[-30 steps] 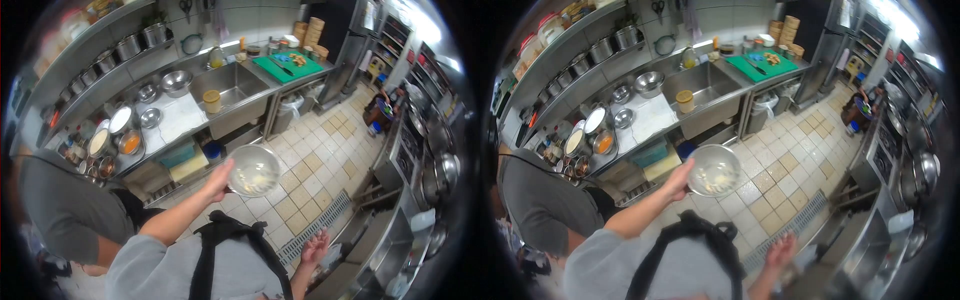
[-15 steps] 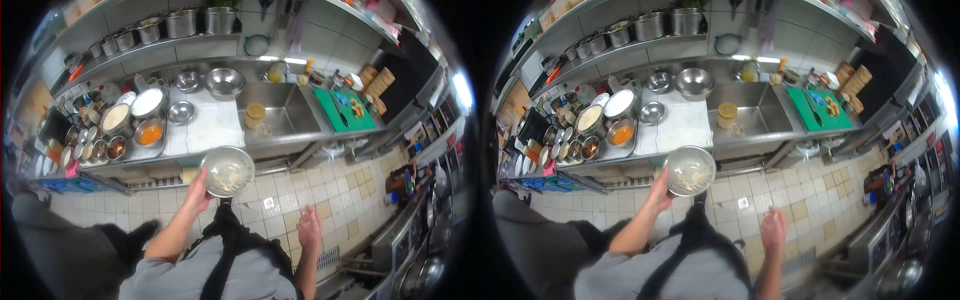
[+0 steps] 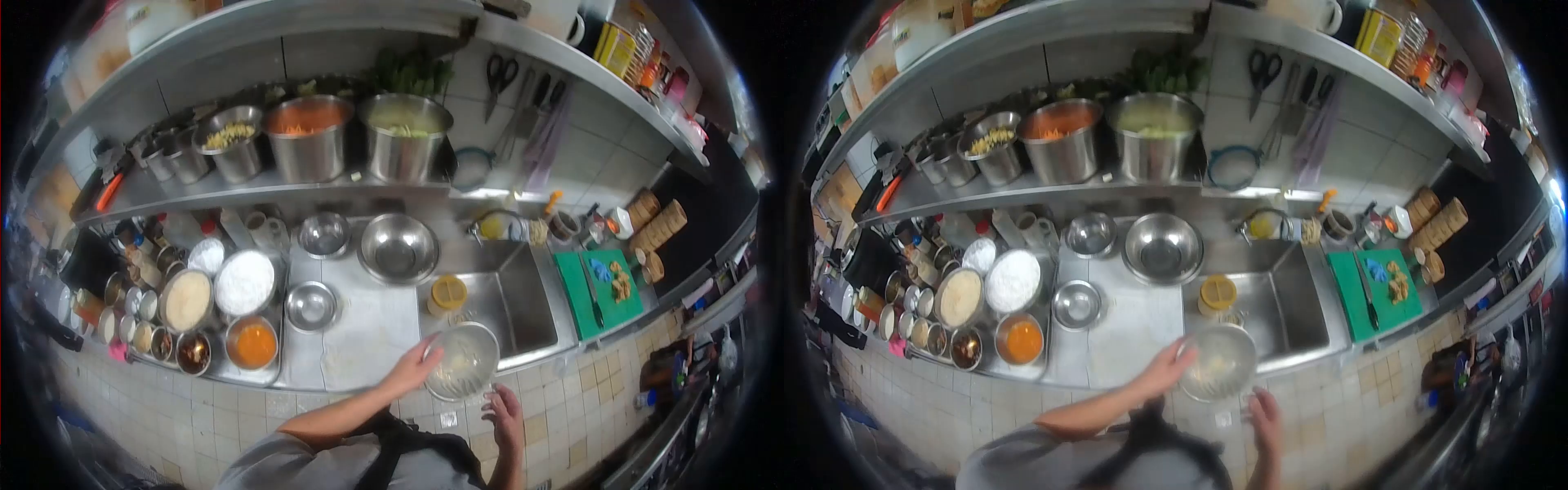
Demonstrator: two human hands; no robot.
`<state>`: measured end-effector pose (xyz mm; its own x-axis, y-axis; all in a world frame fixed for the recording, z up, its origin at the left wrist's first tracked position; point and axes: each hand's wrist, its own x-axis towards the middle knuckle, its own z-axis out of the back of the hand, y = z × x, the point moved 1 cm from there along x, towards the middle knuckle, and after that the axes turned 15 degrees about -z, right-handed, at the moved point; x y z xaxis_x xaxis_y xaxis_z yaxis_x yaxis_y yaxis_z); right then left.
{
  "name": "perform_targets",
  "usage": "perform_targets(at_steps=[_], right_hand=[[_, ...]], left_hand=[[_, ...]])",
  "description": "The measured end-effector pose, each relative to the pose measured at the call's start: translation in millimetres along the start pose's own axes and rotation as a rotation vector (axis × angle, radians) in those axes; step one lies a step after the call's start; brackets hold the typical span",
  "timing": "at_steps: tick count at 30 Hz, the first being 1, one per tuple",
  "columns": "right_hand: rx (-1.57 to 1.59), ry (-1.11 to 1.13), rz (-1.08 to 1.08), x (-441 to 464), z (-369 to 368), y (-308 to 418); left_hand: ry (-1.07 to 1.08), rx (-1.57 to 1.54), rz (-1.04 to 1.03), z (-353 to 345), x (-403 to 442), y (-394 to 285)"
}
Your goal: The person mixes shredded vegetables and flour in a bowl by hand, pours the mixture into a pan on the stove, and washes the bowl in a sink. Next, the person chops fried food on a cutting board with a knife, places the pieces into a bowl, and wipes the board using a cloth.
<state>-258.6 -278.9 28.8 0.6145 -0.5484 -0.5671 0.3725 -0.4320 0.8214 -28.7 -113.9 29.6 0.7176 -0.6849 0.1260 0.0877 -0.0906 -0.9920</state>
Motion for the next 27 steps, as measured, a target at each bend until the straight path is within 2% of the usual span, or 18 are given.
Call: perform_targets(at_steps=[1,3,4,6,8,9,11,15,17,18,20,21,22,23,24,25,27], right_hand=[[0.073,-0.025,-0.035,10,1,-2],[0.187,-0.011,-0.061,20,0,-1],[0.298,-0.009,-0.104,28,-2,1],[0.298,0.039,-0.152,43,-2,7],[0.295,0.078,-0.210,65,-2,16],[0.253,0.100,-0.219,76,-3,21],[0.201,0.137,-0.233,100,-5,32],[0.104,0.202,-0.096,170,17,32],[-0.165,0.203,-0.079,209,31,30],[-0.241,0.221,-0.046,209,21,55],[-0.266,0.276,0.167,221,6,80],[-0.328,0.281,0.033,225,7,93],[-0.337,0.332,0.223,240,8,97],[-0.515,0.296,-0.054,270,37,78],[-0.449,0.288,-0.132,288,49,66],[-0.367,0.299,-0.233,272,40,102],[-0.293,0.302,-0.237,294,58,99]], left_hand=[[0.080,0.069,0.023,0,9,-2],[0.146,-0.011,0.075,-5,23,7],[0.174,0.007,-0.007,-7,31,3],[0.187,0.038,-0.106,-11,42,0],[0.267,0.141,-0.383,-15,54,2],[0.256,0.153,-0.389,-12,60,-2],[0.371,0.133,-0.343,-10,67,-8],[0.336,0.180,-0.328,-5,91,-28],[0.308,0.187,-0.357,-7,104,-20],[0.280,0.178,-0.352,-10,113,-22],[0.199,0.148,-0.360,-25,128,-8],[0.171,0.124,-0.373,-31,137,-1],[0.137,0.145,-0.368,-39,148,16],[0.064,0.114,-0.280,-49,155,37],[0.041,0.047,-0.175,-53,165,44],[0.024,0.043,-0.005,-59,181,26],[-0.071,0.155,0.000,-68,214,62]])
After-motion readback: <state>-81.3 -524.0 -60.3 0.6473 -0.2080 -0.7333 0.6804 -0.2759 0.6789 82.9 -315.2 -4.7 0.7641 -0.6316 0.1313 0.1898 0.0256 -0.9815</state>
